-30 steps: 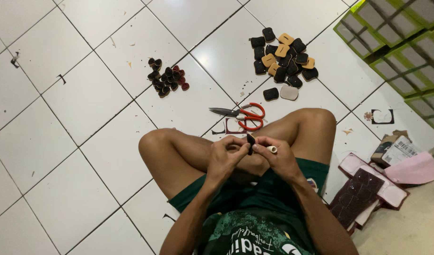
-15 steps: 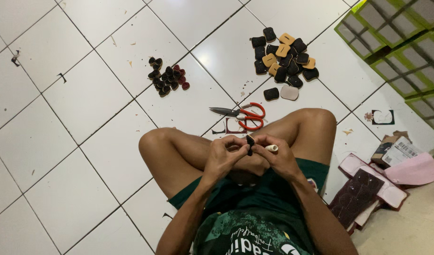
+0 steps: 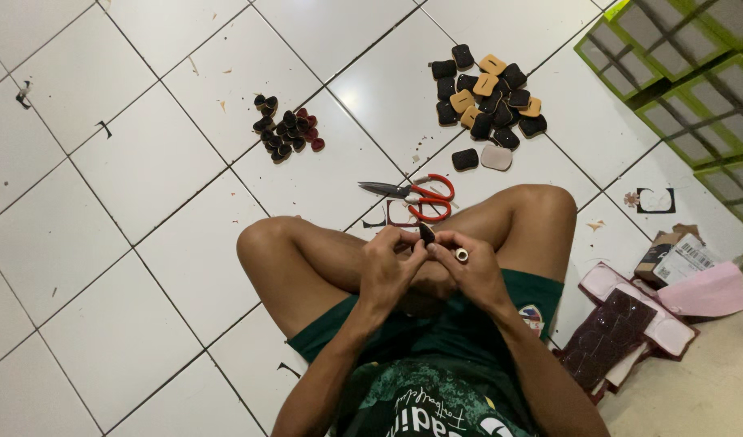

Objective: The person sits on the floor and repeatedly picks up small black and tan shoe parts, then rubs a white cylindrical object against the edges of each part. The person handles the parts one at a time, placing them back into a pile after treatment.

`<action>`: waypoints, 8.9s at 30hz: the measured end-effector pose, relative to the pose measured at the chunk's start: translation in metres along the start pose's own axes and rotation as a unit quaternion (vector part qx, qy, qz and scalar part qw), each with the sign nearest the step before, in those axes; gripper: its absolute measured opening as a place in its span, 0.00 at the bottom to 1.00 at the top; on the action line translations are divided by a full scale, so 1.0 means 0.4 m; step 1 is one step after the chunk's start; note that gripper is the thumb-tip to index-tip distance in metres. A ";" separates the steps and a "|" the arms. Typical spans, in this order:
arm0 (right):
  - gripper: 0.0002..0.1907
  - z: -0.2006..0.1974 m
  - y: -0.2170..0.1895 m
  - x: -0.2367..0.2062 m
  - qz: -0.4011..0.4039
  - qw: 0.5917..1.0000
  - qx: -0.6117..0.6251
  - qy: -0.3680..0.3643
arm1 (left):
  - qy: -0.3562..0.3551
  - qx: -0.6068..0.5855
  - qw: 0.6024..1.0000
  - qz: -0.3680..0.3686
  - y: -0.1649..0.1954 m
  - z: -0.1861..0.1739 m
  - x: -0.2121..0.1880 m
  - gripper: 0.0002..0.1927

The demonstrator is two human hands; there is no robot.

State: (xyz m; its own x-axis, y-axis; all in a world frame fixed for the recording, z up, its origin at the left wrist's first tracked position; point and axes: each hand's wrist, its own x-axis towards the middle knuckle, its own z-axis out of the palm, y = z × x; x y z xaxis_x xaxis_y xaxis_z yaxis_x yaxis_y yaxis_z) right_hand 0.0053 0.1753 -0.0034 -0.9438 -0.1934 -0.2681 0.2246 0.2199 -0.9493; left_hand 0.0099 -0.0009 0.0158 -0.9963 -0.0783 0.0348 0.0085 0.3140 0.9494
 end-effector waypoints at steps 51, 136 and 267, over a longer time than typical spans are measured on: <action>0.13 -0.038 -0.024 -0.003 -0.404 0.863 -0.290 0.083 | -0.134 0.090 0.970 0.184 0.017 -0.052 -0.007 0.15; 0.14 0.042 0.046 -0.009 -0.024 0.993 0.086 0.075 | 0.130 -0.004 0.989 0.069 -0.035 0.046 -0.041 0.08; 0.10 -0.140 -0.079 0.064 -0.268 0.929 -0.252 -0.043 | -0.143 0.025 0.965 0.219 -0.023 0.010 0.000 0.12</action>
State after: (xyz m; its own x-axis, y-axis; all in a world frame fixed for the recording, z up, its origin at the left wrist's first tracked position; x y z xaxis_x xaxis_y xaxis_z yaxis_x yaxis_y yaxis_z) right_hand -0.0396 0.2168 0.0290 -0.8591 -0.4760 0.1883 -0.4351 0.4852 -0.7584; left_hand 0.0094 -0.0001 0.0058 -0.8806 0.3341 0.3360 0.4380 0.3034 0.8462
